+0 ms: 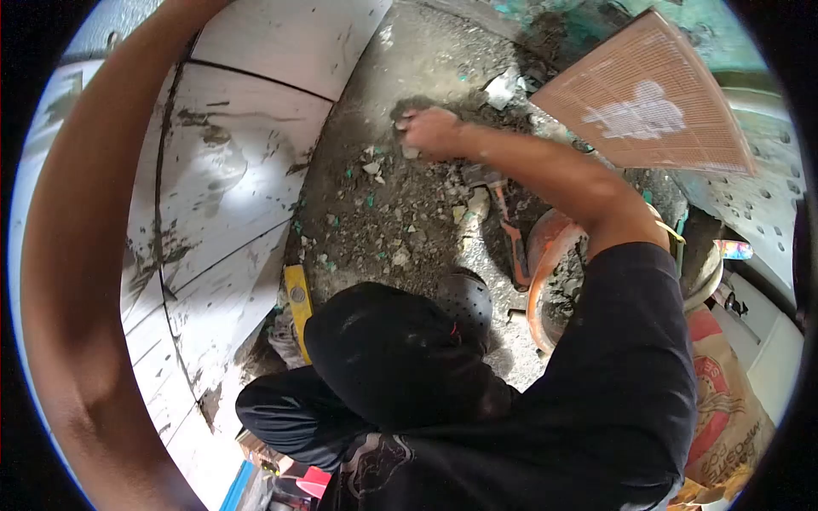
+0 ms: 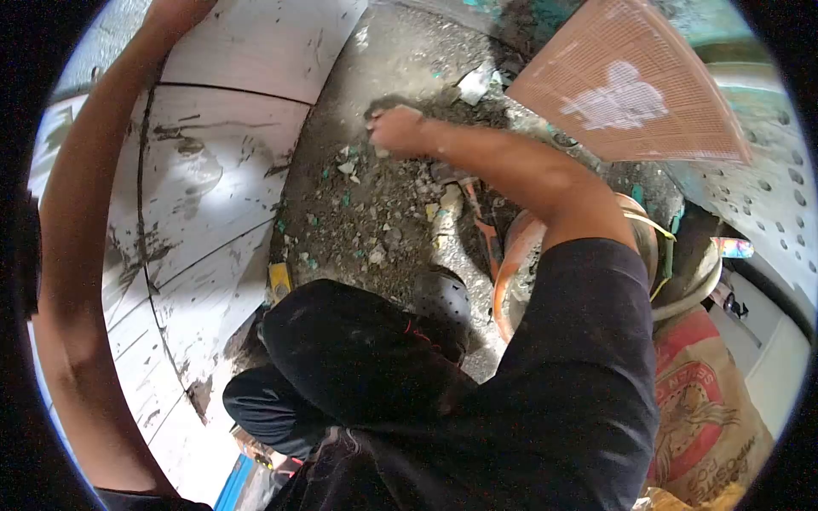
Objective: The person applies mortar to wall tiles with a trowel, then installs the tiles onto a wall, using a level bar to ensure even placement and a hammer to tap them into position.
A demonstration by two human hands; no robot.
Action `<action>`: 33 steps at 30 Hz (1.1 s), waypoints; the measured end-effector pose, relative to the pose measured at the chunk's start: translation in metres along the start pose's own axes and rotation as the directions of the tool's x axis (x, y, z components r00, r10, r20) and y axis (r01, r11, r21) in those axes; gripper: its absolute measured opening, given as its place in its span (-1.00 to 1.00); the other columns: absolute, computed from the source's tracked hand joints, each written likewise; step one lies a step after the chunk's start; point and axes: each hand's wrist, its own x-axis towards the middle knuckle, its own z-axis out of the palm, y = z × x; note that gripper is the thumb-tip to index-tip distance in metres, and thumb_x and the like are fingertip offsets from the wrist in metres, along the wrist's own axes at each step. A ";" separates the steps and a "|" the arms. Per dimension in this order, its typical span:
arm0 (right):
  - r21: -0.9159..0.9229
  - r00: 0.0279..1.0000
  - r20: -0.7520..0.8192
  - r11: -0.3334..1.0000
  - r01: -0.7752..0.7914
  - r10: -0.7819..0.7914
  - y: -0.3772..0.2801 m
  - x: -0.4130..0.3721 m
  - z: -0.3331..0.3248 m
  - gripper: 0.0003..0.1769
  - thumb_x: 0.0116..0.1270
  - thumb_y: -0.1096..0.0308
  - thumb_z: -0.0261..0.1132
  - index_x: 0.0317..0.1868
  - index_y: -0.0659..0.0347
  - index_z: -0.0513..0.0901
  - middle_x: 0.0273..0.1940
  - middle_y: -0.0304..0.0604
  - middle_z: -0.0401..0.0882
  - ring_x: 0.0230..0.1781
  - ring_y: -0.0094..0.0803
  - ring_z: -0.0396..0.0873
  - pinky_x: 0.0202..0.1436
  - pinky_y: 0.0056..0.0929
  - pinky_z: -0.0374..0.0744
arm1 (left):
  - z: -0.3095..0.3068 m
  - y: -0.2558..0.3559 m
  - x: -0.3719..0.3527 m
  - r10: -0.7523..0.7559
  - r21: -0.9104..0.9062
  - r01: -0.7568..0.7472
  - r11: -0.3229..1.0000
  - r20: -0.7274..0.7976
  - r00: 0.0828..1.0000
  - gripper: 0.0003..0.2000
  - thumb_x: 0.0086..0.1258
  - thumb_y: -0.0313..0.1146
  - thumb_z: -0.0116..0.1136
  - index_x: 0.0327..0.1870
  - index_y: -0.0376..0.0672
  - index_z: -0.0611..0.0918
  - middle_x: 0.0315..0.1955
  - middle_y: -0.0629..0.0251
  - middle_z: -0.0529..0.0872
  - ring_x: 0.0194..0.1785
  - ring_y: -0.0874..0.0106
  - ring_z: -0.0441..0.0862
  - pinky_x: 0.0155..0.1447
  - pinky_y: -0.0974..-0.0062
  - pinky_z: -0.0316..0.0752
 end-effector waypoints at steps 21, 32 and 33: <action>0.132 0.806 -0.489 0.941 -0.310 0.334 0.033 0.028 0.048 -0.82 0.07 0.44 0.11 -0.42 0.26 0.65 -0.14 0.02 0.56 -0.24 -0.19 0.61 -0.17 -0.29 0.59 | -0.005 -0.002 0.000 -0.057 -0.065 0.059 0.996 0.030 0.998 -0.72 0.29 -0.23 0.05 -0.32 -0.35 0.54 -0.42 -0.14 0.59 -0.29 -0.03 0.54 -0.19 0.14 0.42; 0.646 0.572 -0.206 0.549 -0.530 0.794 0.017 0.020 0.007 -0.79 0.17 0.26 0.18 -0.37 0.21 0.66 -0.21 0.01 0.61 -0.21 -0.16 0.61 -0.14 -0.29 0.58 | 0.029 -0.031 0.012 0.163 -0.103 -0.176 0.979 -0.120 0.979 -0.74 0.37 -0.27 -0.08 -0.25 -0.34 0.51 -0.46 -0.16 0.59 -0.34 -0.07 0.55 -0.26 0.13 0.44; 0.771 0.527 -0.048 0.367 -0.521 0.849 0.014 0.013 -0.007 -0.77 0.16 0.23 0.20 -0.36 0.21 0.66 -0.25 0.02 0.62 -0.23 -0.15 0.61 -0.13 -0.28 0.57 | 0.031 -0.032 0.013 0.171 -0.096 -0.181 0.979 -0.110 0.979 -0.74 0.37 -0.26 -0.08 -0.26 -0.33 0.50 -0.47 -0.16 0.59 -0.34 -0.07 0.55 -0.26 0.12 0.43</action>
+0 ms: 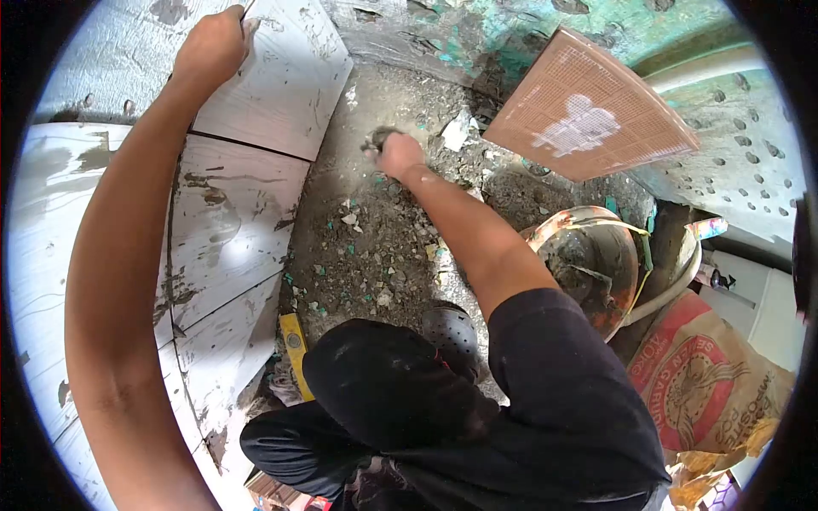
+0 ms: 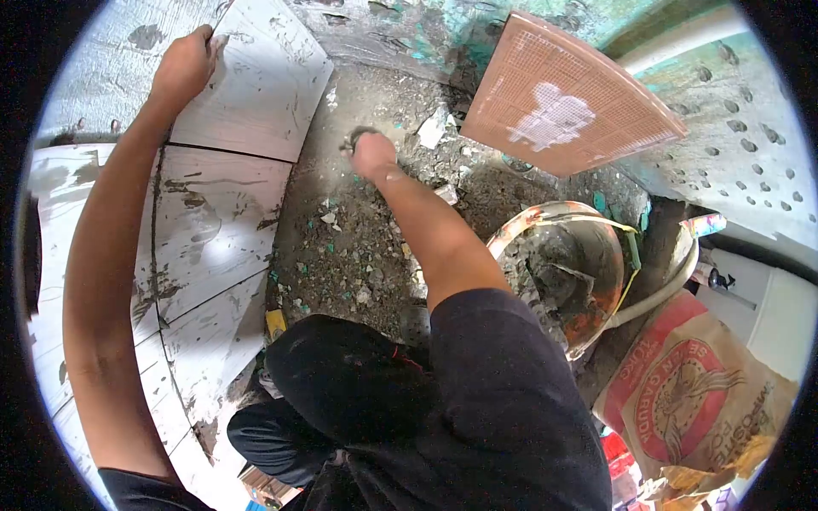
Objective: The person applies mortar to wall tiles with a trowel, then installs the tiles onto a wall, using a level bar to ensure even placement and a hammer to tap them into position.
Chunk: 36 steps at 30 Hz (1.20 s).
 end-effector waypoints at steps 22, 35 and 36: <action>0.276 0.461 -0.473 0.623 -0.732 0.751 0.121 -0.033 -0.029 -0.75 0.15 0.29 0.14 -0.35 0.31 0.63 -0.25 0.05 0.59 -0.14 -0.07 0.54 0.01 -0.25 0.49 | -0.004 0.010 -0.004 0.012 -0.039 -0.015 0.999 -0.062 0.998 -0.72 0.34 -0.22 -0.03 -0.32 -0.32 0.51 -0.55 -0.14 0.58 -0.41 -0.05 0.55 -0.30 0.10 0.45; 0.523 0.917 -0.368 0.850 0.068 0.153 -0.002 0.039 0.058 -0.77 0.11 0.25 0.25 -0.25 0.15 0.65 -0.26 0.07 0.62 -0.29 -0.01 0.57 -0.17 -0.25 0.53 | -0.029 0.032 -0.004 -0.209 0.017 0.209 0.978 0.124 0.970 -0.69 0.29 -0.20 0.04 -0.31 -0.35 0.53 -0.42 -0.15 0.60 -0.24 -0.04 0.55 -0.14 0.14 0.44; 0.410 0.939 -0.309 0.912 -0.013 0.152 -0.023 0.051 0.073 -0.77 0.09 0.25 0.27 -0.25 0.14 0.66 -0.25 0.05 0.62 -0.26 -0.04 0.59 -0.16 -0.27 0.54 | -0.032 0.032 -0.003 -0.214 0.018 0.213 0.977 0.118 0.970 -0.69 0.29 -0.20 0.04 -0.31 -0.35 0.53 -0.42 -0.15 0.60 -0.24 -0.03 0.55 -0.14 0.14 0.44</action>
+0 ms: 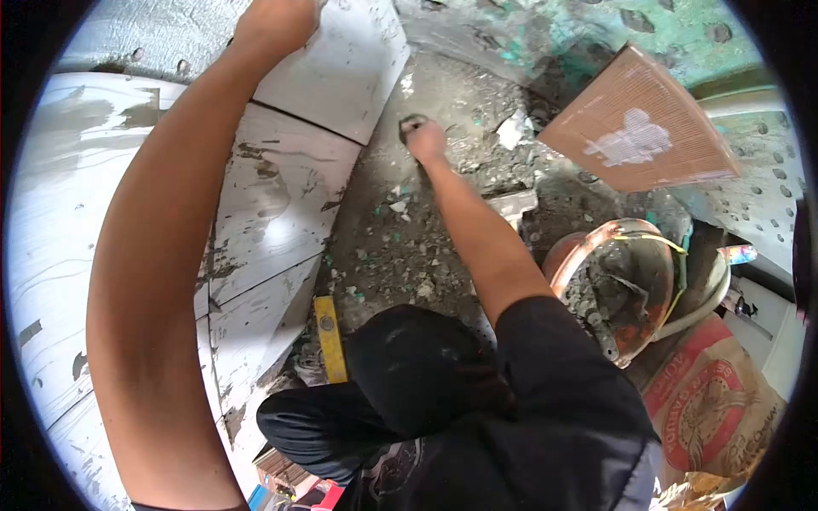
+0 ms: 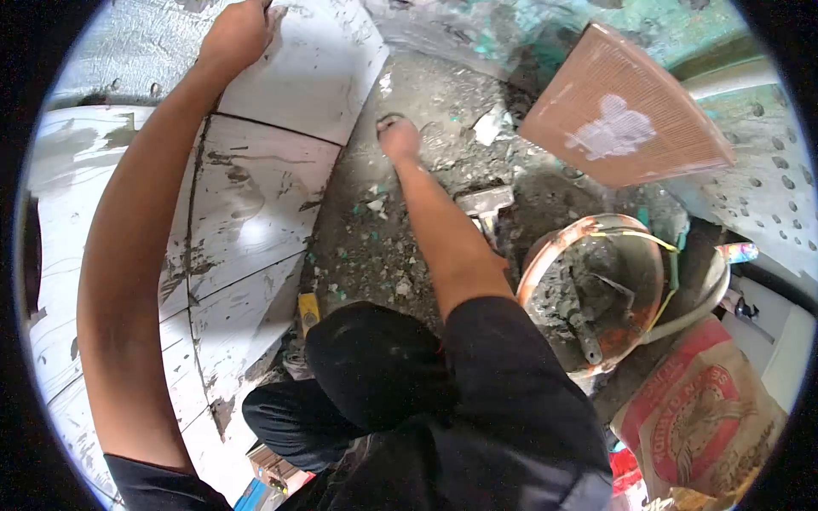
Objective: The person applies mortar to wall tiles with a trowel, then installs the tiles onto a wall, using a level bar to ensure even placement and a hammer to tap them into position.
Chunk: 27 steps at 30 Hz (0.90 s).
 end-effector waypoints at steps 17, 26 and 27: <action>-0.427 0.947 0.051 0.850 0.307 -0.317 -0.015 -0.017 0.046 -0.78 0.12 0.31 0.14 -0.27 -0.04 0.68 -0.14 -0.23 0.58 0.03 -0.37 0.45 0.20 -0.42 0.32 | 0.001 0.006 -0.008 0.060 0.065 -0.055 0.996 -0.074 0.995 -0.70 0.29 -0.22 0.06 -0.30 -0.36 0.54 -0.40 -0.16 0.60 -0.26 -0.06 0.54 -0.16 0.14 0.44; -0.423 0.953 0.176 0.856 0.298 -0.245 -0.016 -0.017 0.046 -0.63 0.16 0.03 0.20 -0.06 -0.04 0.62 0.01 -0.18 0.52 0.15 -0.27 0.36 0.26 -0.31 0.26 | 0.009 -0.007 0.006 0.076 0.052 -0.075 0.996 -0.025 0.997 -0.70 0.26 -0.21 0.09 -0.33 -0.36 0.56 -0.42 -0.16 0.61 -0.27 -0.07 0.56 -0.17 0.15 0.44; -0.406 0.959 0.159 0.870 0.279 -0.233 -0.019 -0.019 0.044 -0.62 0.16 0.02 0.20 -0.05 -0.04 0.61 0.01 -0.17 0.52 0.15 -0.25 0.37 0.26 -0.31 0.26 | 0.010 -0.008 0.007 0.079 0.070 -0.077 0.995 -0.028 0.996 -0.70 0.26 -0.21 0.10 -0.33 -0.36 0.56 -0.42 -0.17 0.61 -0.26 -0.07 0.56 -0.17 0.15 0.44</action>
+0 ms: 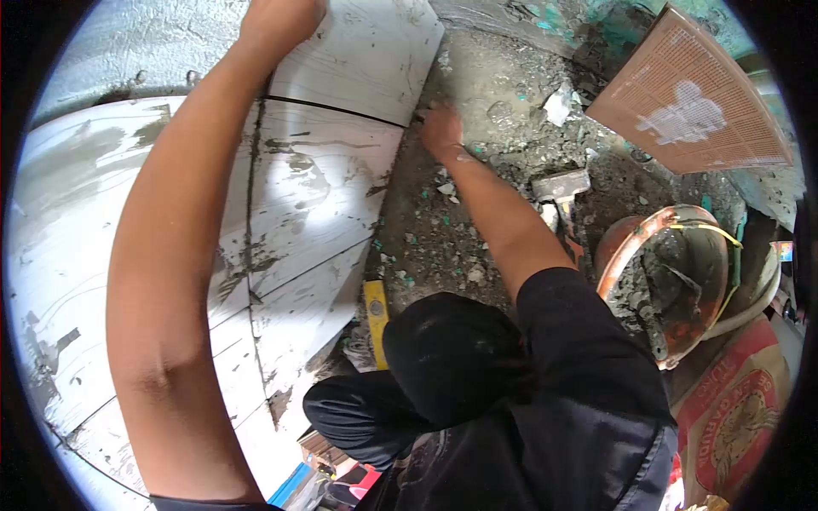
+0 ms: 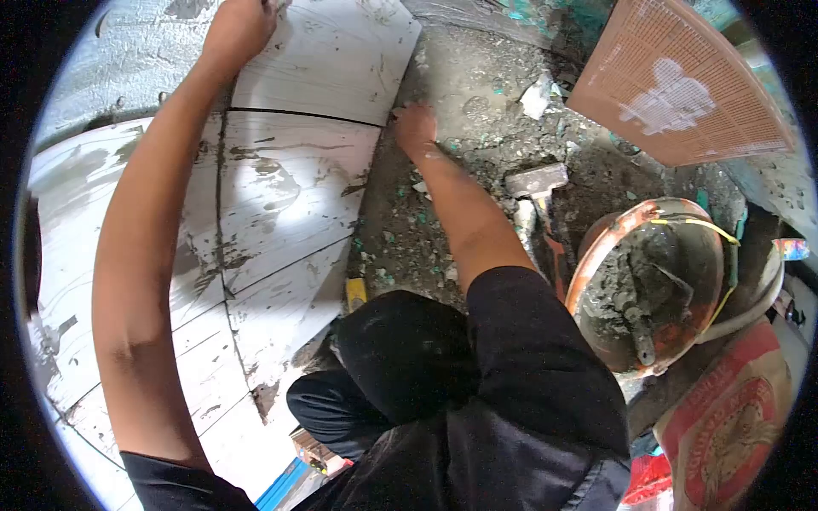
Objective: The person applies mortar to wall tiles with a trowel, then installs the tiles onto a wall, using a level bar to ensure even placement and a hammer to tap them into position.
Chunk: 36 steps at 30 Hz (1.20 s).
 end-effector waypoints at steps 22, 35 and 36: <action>0.003 0.980 -0.165 0.993 0.117 -0.115 0.010 -0.006 0.020 -0.68 0.10 0.28 0.18 -0.09 -0.01 0.64 0.03 -0.17 0.50 0.11 -0.24 0.38 0.17 -0.20 0.30 | -0.013 -0.003 0.007 0.164 0.018 -0.165 0.986 0.066 0.984 -0.68 0.25 -0.22 0.10 -0.46 -0.40 0.57 -0.50 -0.21 0.59 -0.34 -0.10 0.56 -0.24 0.14 0.45; 0.264 0.933 -0.284 0.953 -0.146 0.222 0.015 -0.005 -0.010 -0.71 0.08 0.34 0.16 -0.15 0.13 0.63 -0.03 -0.07 0.51 0.02 -0.11 0.42 0.12 -0.22 0.35 | 0.006 -0.028 0.018 0.250 0.059 -0.255 0.965 0.072 0.965 -0.64 0.33 -0.14 0.02 -0.19 -0.34 0.58 -0.42 -0.15 0.61 -0.26 -0.06 0.56 -0.16 0.17 0.45; 0.314 0.857 -0.440 0.940 -0.133 0.269 0.027 -0.013 -0.028 -0.71 0.07 0.34 0.17 -0.17 0.17 0.61 -0.10 -0.06 0.51 -0.04 -0.10 0.43 0.06 -0.21 0.37 | 0.007 -0.029 0.018 0.253 0.066 -0.257 0.964 0.069 0.965 -0.65 0.33 -0.15 0.02 -0.17 -0.34 0.58 -0.42 -0.15 0.61 -0.26 -0.06 0.56 -0.16 0.18 0.46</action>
